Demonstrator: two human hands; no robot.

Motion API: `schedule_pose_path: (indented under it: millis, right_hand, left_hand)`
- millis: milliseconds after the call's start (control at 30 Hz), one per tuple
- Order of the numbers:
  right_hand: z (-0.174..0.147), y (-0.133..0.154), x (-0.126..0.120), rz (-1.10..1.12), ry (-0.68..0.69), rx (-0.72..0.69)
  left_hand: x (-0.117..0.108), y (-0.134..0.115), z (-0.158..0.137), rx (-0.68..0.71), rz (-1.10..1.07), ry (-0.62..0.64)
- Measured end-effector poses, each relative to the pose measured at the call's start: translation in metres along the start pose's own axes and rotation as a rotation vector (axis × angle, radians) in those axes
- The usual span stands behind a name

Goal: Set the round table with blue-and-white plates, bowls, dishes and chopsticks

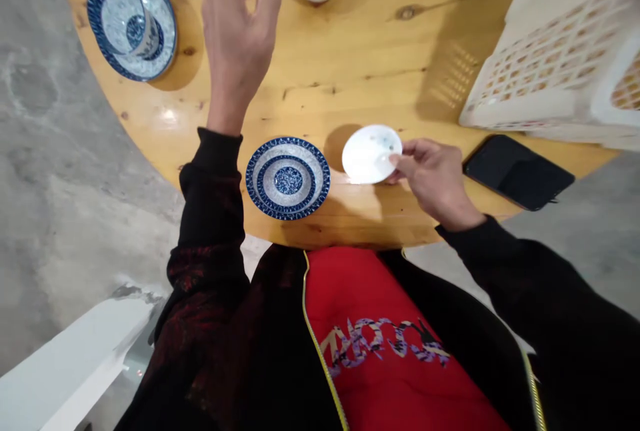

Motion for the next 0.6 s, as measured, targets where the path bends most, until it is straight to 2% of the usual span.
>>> schedule_pose_path:
  millis: [100,233,367,600]
  right_hand:
    - [-0.040,-0.043,0.000,0.002,0.075,0.072]
    - [-0.063,-0.073,0.013,-0.011,0.143,0.104]
    - [-0.062,-0.082,0.020,-0.054,0.122,0.080]
    - [-0.060,-0.083,0.027,-0.140,0.134,0.012]
  left_hand:
    - [-0.035,-0.022,-0.049,-0.088,0.043,-0.004]
    - [-0.054,-0.057,-0.106,-0.159,-0.099,-0.123]
    - [-0.053,-0.076,-0.148,-0.221,-0.123,-0.190]
    - [-0.068,-0.080,-0.213,-0.338,-0.063,-0.214]
Point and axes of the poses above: each hand's wrist, its own z-axis towards the middle knuckle, its own x-axis out of the palm, y = z × x, the point moved 9 cm from there along z, towards the middle knuckle, and after that the axes turned 1 degree about -z, right-handed, at the moved point
